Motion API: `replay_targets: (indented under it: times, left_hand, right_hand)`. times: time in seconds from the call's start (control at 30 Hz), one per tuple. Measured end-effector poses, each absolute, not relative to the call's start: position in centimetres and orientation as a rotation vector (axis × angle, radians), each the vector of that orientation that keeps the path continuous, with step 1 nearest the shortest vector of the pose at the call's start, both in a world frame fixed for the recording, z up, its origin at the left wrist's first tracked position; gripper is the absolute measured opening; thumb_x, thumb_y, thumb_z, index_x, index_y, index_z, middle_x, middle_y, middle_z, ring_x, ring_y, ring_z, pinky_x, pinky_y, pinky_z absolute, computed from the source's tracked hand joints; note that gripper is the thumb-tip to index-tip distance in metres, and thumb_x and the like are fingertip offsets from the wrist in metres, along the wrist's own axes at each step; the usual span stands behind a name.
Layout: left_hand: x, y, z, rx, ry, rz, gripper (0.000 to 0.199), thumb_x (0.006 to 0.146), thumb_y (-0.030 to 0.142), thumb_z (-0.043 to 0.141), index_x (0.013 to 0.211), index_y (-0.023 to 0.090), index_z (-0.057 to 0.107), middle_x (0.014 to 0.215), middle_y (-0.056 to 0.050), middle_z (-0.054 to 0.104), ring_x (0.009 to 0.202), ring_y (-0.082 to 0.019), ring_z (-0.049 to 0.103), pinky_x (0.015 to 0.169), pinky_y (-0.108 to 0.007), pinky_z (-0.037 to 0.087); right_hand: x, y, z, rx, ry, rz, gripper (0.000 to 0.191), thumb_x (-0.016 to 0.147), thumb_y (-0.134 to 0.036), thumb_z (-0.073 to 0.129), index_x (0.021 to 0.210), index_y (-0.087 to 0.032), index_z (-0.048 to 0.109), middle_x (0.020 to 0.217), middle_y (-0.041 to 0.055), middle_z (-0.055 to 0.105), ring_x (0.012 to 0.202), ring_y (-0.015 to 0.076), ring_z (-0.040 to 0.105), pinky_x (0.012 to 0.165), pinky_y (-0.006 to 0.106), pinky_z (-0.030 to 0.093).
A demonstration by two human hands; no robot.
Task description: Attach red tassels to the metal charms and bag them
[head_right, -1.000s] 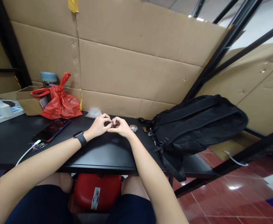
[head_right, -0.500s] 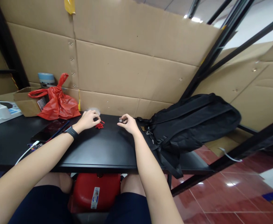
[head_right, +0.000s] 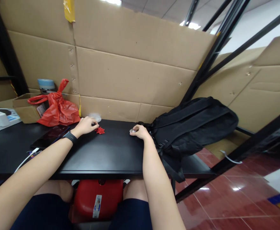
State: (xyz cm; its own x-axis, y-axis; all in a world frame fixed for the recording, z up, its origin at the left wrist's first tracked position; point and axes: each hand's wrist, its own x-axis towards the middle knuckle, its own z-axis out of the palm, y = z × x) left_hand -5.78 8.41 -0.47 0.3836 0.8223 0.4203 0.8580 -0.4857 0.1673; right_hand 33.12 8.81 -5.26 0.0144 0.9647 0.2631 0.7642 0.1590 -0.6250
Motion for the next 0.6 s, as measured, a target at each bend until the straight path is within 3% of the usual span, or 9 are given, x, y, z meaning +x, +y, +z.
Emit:
replay_targets:
  times: [0.17,0.3,0.5,0.6]
  left_hand:
    - [-6.2,9.6,-1.7,-2.649,-1.593,-0.747,0.03,0.09,0.046,0.053,0.098,0.028,0.075,0.101,-0.001,0.078,0.095,-0.021,0.07,0.081,-0.029,0.047]
    - [-6.0,9.9,-2.4,-2.679,-1.571,-0.778,0.031,0.093,0.046,0.049,0.1,0.026,0.072,0.101,-0.002,0.077,0.095,-0.021,0.07,0.08,-0.029,0.048]
    - [-5.4,8.2,-2.6,-2.619,-1.612,-0.811,0.032,0.096,0.045,0.046,0.106,0.025,0.069,0.109,-0.004,0.075,0.104,-0.022,0.068,0.088,-0.032,0.049]
    - [-5.4,6.7,-2.6,-2.548,-1.636,-0.786,0.033,0.096,0.039,0.048,0.119,0.023,0.065,0.125,-0.007,0.069,0.118,-0.024,0.063,0.098,-0.035,0.048]
  right_hand:
    - [33.6,9.4,-6.1,-1.632,-1.775,0.428,0.036,0.057,-0.015,0.086,0.09,-0.018,0.072,0.092,0.005,0.077,0.088,0.0206,0.072,0.087,0.032,0.055]
    - [33.4,9.3,-6.5,-1.627,-1.754,0.404,0.032,0.062,-0.018,0.084,0.092,-0.017,0.073,0.093,0.0065,0.078,0.089,0.0201,0.073,0.087,0.031,0.055]
    - [31.5,8.4,-6.5,-1.601,-1.768,0.328,0.034,0.068,-0.027,0.083,0.099,-0.019,0.074,0.095,0.0052,0.077,0.088,0.0195,0.073,0.085,0.03,0.055]
    - [30.1,7.6,-6.4,-1.58,-1.798,0.305,0.033,0.07,-0.03,0.083,0.099,-0.02,0.073,0.093,0.0038,0.077,0.088,0.0193,0.072,0.083,0.029,0.055]
